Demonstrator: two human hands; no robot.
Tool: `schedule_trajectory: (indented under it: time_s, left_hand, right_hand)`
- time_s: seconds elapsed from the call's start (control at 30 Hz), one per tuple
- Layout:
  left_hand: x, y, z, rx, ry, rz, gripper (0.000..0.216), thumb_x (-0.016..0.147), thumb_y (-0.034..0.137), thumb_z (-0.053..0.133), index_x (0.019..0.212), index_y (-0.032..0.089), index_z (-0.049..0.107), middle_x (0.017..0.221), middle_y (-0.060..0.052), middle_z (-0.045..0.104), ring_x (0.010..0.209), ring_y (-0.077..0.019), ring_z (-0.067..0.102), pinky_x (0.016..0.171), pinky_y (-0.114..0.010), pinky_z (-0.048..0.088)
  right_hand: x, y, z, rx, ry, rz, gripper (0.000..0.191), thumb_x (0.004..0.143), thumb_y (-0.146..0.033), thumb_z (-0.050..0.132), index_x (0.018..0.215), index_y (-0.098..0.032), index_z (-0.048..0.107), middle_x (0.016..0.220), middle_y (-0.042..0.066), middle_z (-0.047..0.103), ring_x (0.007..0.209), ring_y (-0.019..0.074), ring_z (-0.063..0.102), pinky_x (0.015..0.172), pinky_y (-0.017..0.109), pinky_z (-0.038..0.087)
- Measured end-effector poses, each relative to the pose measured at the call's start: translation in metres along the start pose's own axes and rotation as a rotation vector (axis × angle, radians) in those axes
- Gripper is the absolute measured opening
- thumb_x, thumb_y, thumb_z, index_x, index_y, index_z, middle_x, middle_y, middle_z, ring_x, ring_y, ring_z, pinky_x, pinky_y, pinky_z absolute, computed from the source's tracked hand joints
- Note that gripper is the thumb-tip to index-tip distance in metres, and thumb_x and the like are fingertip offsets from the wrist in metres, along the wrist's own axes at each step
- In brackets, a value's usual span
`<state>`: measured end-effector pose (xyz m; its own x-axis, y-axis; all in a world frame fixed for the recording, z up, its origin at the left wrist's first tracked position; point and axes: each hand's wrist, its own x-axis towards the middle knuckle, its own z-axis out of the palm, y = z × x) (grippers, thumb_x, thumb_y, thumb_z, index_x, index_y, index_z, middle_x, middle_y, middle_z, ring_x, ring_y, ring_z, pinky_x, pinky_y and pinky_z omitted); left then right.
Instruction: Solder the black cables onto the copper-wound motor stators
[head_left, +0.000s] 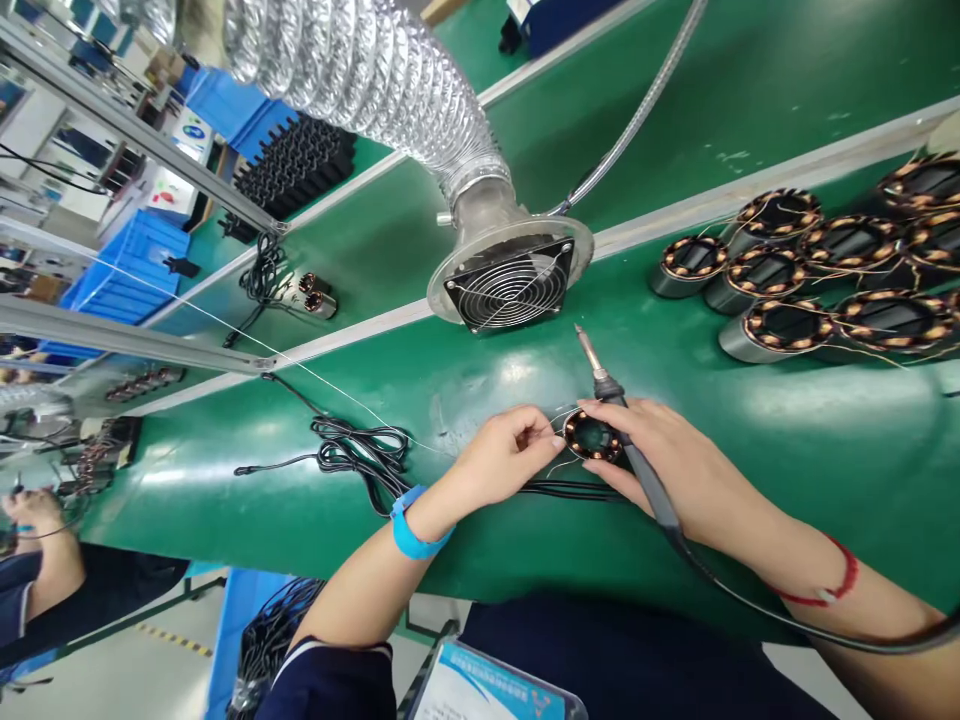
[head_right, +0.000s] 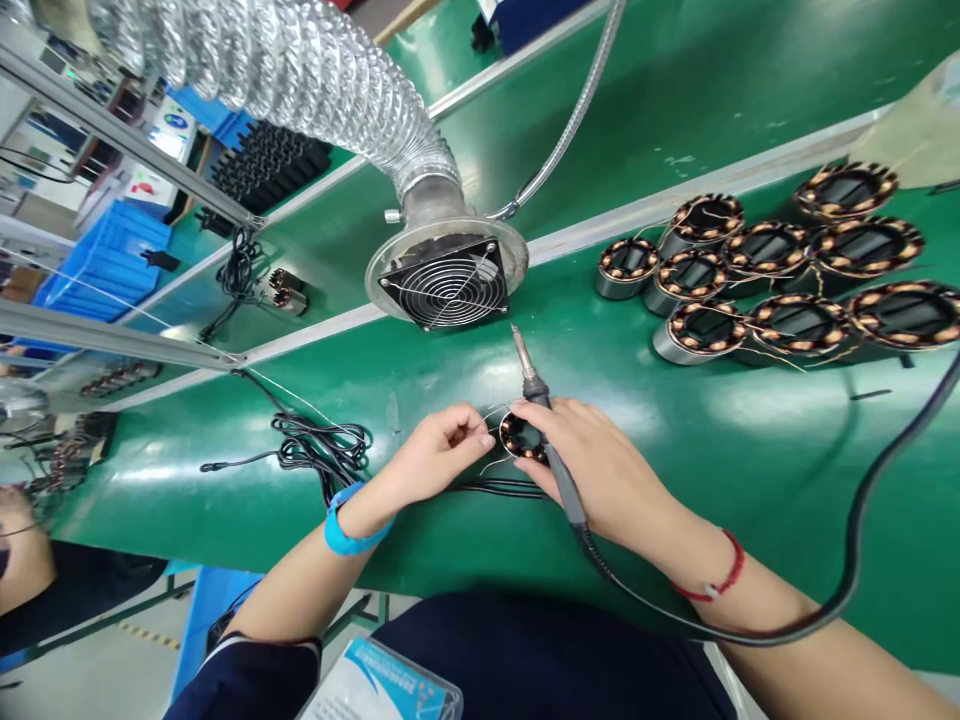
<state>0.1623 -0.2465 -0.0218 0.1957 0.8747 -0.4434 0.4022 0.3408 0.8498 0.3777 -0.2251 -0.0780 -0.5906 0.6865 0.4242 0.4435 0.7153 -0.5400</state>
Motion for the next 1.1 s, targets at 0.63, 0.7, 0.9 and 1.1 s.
schedule_trajectory:
  time_s: [0.63,0.7,0.9,1.1]
  left_hand:
    - [-0.002,-0.014,0.01,-0.079,-0.124,0.006,0.023,0.083,0.038,0.069,0.083,0.017,0.06,0.071,0.004,0.053,0.061,-0.0082,0.043,0.059,-0.023,0.035]
    - [-0.006,-0.013,0.009,0.044,-0.074,0.085,0.016,0.088,0.03,0.062,0.08,0.016,0.063,0.076,0.001,0.056,0.067,-0.0099,0.049,0.066,-0.024,0.039]
    - [0.012,-0.014,0.009,-0.149,-0.269,0.184,0.023,0.091,0.032,0.058,0.081,0.015,0.071,0.086,-0.005,0.068,0.079,-0.0137,0.06,0.078,-0.028,0.047]
    - [0.007,-0.009,0.024,0.213,-0.236,0.066,0.02,0.091,0.033,0.063,0.102,0.017,0.068,0.09,-0.003,0.065,0.078,-0.0142,0.057,0.076,-0.028,0.047]
  right_hand:
    - [0.0,0.012,-0.006,0.022,0.059,0.086,0.034,0.101,-0.038,0.053,0.132,-0.021,0.051,0.103,0.009,0.067,0.084,0.0232,0.065,0.073,0.036,0.054]
    - [0.0,0.011,-0.006,0.022,0.059,0.089,0.036,0.102,-0.039,0.053,0.132,-0.021,0.051,0.105,0.01,0.067,0.087,0.0241,0.066,0.073,0.036,0.054]
    - [0.0,0.011,-0.006,0.016,0.037,0.047,0.032,0.102,-0.033,0.051,0.131,-0.021,0.052,0.103,0.009,0.067,0.087,0.0236,0.066,0.073,0.035,0.054]
    - [-0.003,0.021,-0.016,0.017,0.042,0.083,0.041,0.099,-0.031,0.054,0.139,-0.021,0.049,0.117,0.012,0.067,0.101,0.0274,0.066,0.083,0.041,0.056]
